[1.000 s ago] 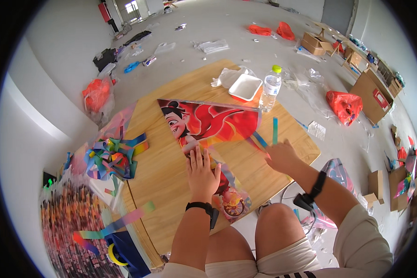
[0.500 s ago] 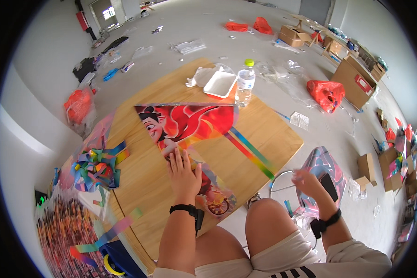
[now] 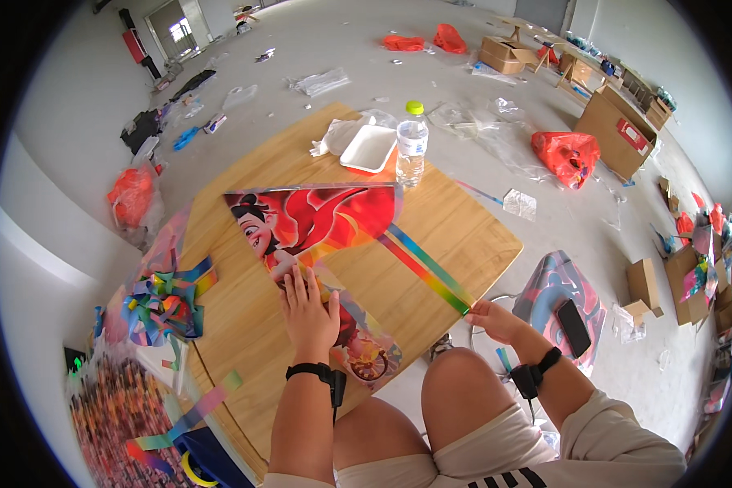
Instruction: The recorder folds a patterned kite on a table and places it in a plastic sleeve.
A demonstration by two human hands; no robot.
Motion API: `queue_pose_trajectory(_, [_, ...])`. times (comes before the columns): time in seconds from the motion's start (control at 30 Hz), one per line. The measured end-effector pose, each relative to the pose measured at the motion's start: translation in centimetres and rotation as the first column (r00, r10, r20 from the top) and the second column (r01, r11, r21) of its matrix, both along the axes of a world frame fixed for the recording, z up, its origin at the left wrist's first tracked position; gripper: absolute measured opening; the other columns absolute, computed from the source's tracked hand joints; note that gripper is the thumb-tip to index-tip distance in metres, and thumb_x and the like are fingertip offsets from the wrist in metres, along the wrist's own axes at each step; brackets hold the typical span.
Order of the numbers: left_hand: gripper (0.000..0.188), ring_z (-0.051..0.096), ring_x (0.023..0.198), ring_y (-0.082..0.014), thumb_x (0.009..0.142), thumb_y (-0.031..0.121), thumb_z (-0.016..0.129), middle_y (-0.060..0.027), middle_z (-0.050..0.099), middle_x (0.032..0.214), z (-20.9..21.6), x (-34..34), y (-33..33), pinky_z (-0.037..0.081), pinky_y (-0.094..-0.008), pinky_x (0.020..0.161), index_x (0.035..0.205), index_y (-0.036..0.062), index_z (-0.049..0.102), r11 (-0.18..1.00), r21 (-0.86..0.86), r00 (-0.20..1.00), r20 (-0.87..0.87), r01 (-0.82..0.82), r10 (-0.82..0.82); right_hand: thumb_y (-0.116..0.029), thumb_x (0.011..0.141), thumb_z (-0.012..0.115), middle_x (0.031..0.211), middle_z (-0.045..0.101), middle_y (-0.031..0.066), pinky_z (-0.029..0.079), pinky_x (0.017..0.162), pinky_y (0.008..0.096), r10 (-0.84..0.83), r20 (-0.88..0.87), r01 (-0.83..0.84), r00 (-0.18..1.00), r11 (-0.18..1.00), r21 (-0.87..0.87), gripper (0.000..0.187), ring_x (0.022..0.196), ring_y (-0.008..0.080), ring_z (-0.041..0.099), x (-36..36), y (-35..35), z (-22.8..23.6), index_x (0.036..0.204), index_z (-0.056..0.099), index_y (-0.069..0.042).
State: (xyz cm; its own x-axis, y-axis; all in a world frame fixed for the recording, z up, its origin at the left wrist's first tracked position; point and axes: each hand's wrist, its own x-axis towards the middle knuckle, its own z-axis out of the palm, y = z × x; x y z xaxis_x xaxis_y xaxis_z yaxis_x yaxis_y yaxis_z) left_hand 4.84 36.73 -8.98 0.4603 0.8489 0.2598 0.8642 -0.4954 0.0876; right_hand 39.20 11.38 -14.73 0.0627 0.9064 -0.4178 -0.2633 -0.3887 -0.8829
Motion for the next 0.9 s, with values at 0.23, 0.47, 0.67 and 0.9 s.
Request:
queue_pose_trajectory(0.23, [0.073, 0.028, 0.155, -0.0391, 0.105, 0.05, 0.047, -0.0187, 0.029, 0.169, -0.2, -0.3, -0.1, 0.021, -0.0537, 0.127, 0.163, 0.0083, 0.031, 1.0, 0.014, 1.0, -0.015, 0.004, -0.003, -0.02, 0.105, 0.065, 0.121, 0.074, 0.0058, 0.047, 0.105, 0.0336, 0.068, 0.397, -0.08, 0.915, 0.997, 0.014, 0.031, 0.114, 0.0134, 0.063, -2.1, -1.5, 3.1, 0.13, 0.07, -0.002])
queue_pose_trajectory(0.47, [0.075, 0.03, 0.154, -0.0404, 0.101, 0.049, 0.054, -0.0203, 0.031, 0.168, -0.8, -1.0, -0.2, 0.021, -0.0559, 0.126, 0.16, 0.0059, 0.038, 0.999, 0.03, 0.999, 0.028, 0.031, -0.031, -0.019, 0.106, 0.064, 0.111, 0.075, 0.0048, 0.05, 0.099, 0.0337, -0.094, 0.466, 0.061, 0.88, 0.995, 0.085, 0.03, 0.11, 0.013, 0.065, -1.6, -4.7, 6.7, 0.129, 0.07, -0.001])
queue_pose_trajectory(0.67, [0.077, 0.031, 0.154, -0.0419, 0.099, 0.05, 0.057, -0.0204, 0.032, 0.168, -0.4, -1.7, -3.9, 0.023, -0.0568, 0.126, 0.159, 0.0054, 0.04, 0.998, 0.043, 0.997, 0.06, 0.042, -0.044, -0.017, 0.107, 0.062, 0.104, 0.075, 0.005, 0.051, 0.096, 0.0332, -0.078, 0.372, 0.02, 0.925, 0.988, 0.156, 0.023, 0.1, 0.0133, 0.067, -1.2, -6.2, 12.5, 0.118, 0.072, 0.001])
queue_pose_trajectory(0.9, [0.076, 0.029, 0.154, -0.043, 0.1, 0.05, 0.054, -0.0217, 0.031, 0.168, 0.5, -2.9, -9.7, 0.021, -0.0585, 0.125, 0.159, 0.0051, 0.039, 0.999, -0.026, 0.994, 0.108, 0.033, -0.03, -0.022, 0.108, 0.058, 0.098, 0.073, 0.0011, 0.05, 0.086, 0.0273, 0.186, 0.513, -0.373, 0.838, 0.882, 0.29, 0.027, 0.092, 0.0102, 0.064, -2.4, 2.4, 28.2, 0.109, 0.074, -0.001])
